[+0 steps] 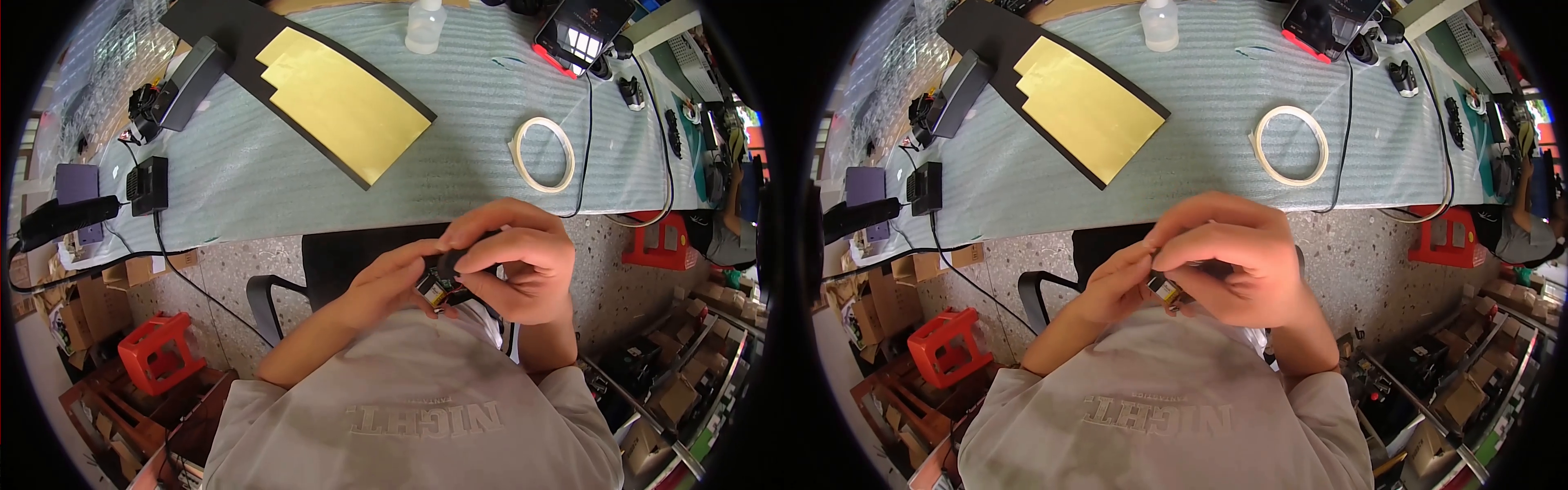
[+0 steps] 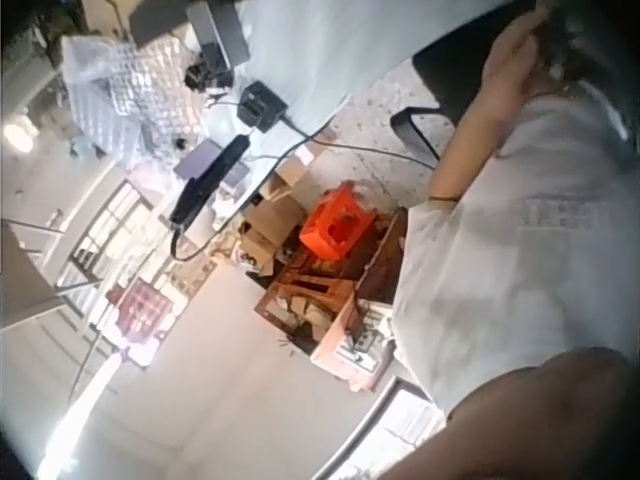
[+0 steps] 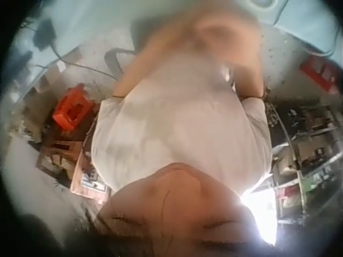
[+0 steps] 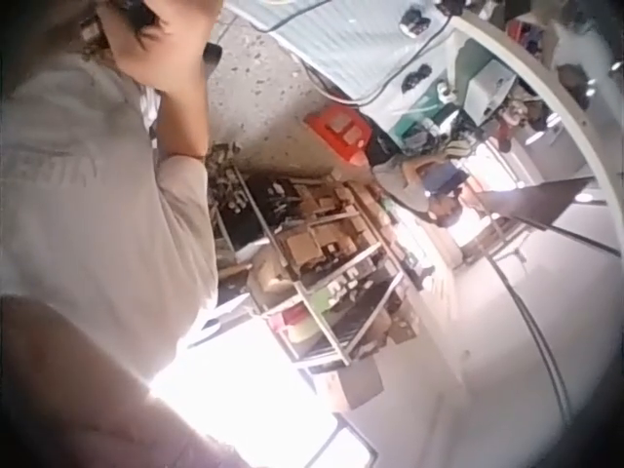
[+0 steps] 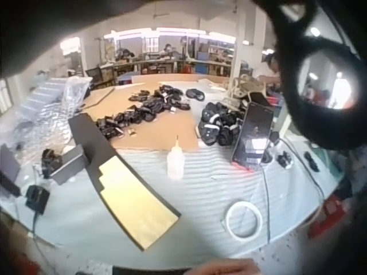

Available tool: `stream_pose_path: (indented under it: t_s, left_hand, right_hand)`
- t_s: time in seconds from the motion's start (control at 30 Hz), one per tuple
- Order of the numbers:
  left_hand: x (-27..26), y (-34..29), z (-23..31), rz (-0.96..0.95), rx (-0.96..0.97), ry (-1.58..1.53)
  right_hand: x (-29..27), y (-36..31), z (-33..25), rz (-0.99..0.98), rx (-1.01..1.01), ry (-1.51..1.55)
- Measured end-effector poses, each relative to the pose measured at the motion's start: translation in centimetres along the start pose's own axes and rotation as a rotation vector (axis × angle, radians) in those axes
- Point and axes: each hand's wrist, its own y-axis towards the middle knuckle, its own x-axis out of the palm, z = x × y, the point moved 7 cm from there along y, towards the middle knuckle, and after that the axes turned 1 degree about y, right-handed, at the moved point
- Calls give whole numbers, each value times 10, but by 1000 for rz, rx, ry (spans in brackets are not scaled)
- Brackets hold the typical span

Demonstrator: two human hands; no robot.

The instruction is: The person assembles internal electronic components and wires within a black plastic housing, securing parts with glue from a bottle.

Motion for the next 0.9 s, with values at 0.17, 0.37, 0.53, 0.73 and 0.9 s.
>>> stream_pose_path:
  t_s: [0.17, 0.37, 0.53, 0.73, 0.9]
  left_hand:
    - [0, 8, -7, -55, -82, 257]
    - [14, 11, 7, -123, 76, 102]
    - [16, 12, 11, -57, 215, 333]
    - [11, 11, 12, 9, 258, 630]
    - [4, 16, 3, 179, 355, 572]
  right_hand:
    - [-4, -26, -5, 122, -78, -48]
    - [-18, -41, -13, 246, -56, -146]
    - [-30, -53, -1, 330, 69, 50]
    - [-27, -49, 5, 291, 65, 43]
    - [-20, -65, 8, 455, 68, -2]
